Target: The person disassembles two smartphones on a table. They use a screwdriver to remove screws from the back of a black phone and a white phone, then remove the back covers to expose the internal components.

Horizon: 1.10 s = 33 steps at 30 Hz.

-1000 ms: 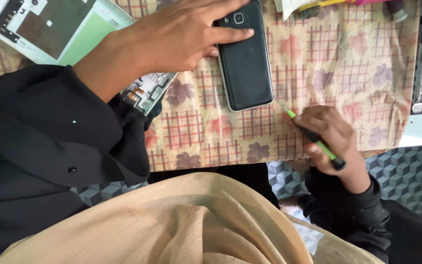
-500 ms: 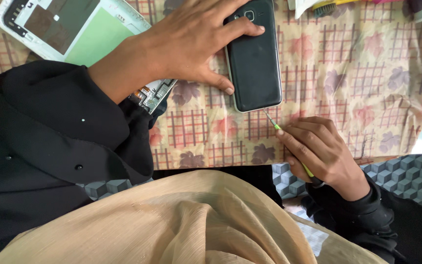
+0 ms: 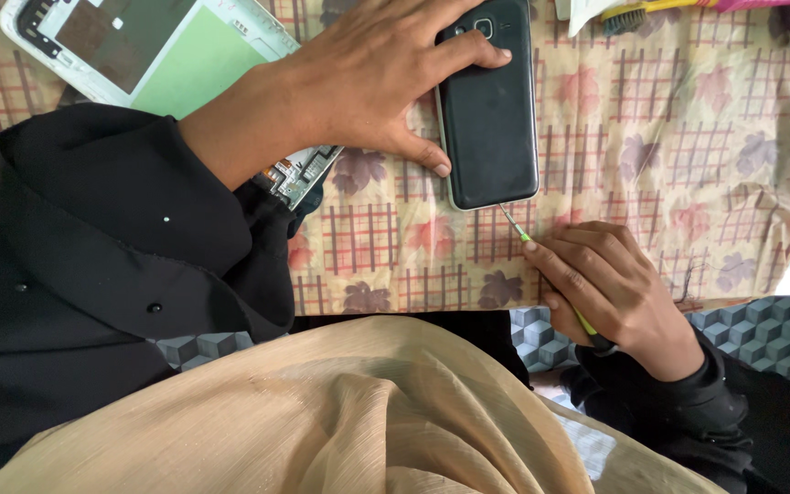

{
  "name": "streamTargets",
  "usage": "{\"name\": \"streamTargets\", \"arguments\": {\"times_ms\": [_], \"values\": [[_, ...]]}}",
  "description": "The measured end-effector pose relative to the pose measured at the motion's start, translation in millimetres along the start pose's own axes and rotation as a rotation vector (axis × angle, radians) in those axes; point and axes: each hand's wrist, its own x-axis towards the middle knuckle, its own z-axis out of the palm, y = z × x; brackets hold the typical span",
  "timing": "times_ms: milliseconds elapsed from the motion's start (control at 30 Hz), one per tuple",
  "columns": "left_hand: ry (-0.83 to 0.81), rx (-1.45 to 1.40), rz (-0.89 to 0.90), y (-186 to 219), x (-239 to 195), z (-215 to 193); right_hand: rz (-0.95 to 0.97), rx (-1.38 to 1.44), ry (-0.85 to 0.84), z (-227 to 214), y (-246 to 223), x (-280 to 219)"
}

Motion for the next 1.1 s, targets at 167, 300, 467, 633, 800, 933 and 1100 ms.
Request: {"name": "streamTargets", "arguments": {"times_ms": [167,300,467,633,800,933,1100], "values": [[-0.033,-0.067,-0.104,0.4,4.3,5.9,-0.035,-0.075,-0.054,1.1,3.0,-2.8],[0.048,-0.127,-0.048,-6.4,7.3,7.1,-0.102,-0.361,-0.023,22.7,-7.3,-6.2],[0.097,-0.12,-0.015,-8.9,7.4,1.2,-0.091,-0.441,0.063,41.3,-19.1,-14.6],[-0.032,-0.24,-0.138,16.1,15.0,7.6,-0.02,-0.45,0.063,33.1,-7.7,-2.3],[-0.039,-0.115,-0.013,18.8,16.7,10.7,0.172,-0.176,0.07,15.3,-11.1,18.0],[0.017,-0.049,-0.017,21.9,12.0,5.2,0.217,-0.04,0.098,12.1,-17.0,31.2],[0.061,0.07,-0.061,21.7,8.7,-0.6,0.273,-0.003,0.128,14.6,-14.1,30.4]]}}
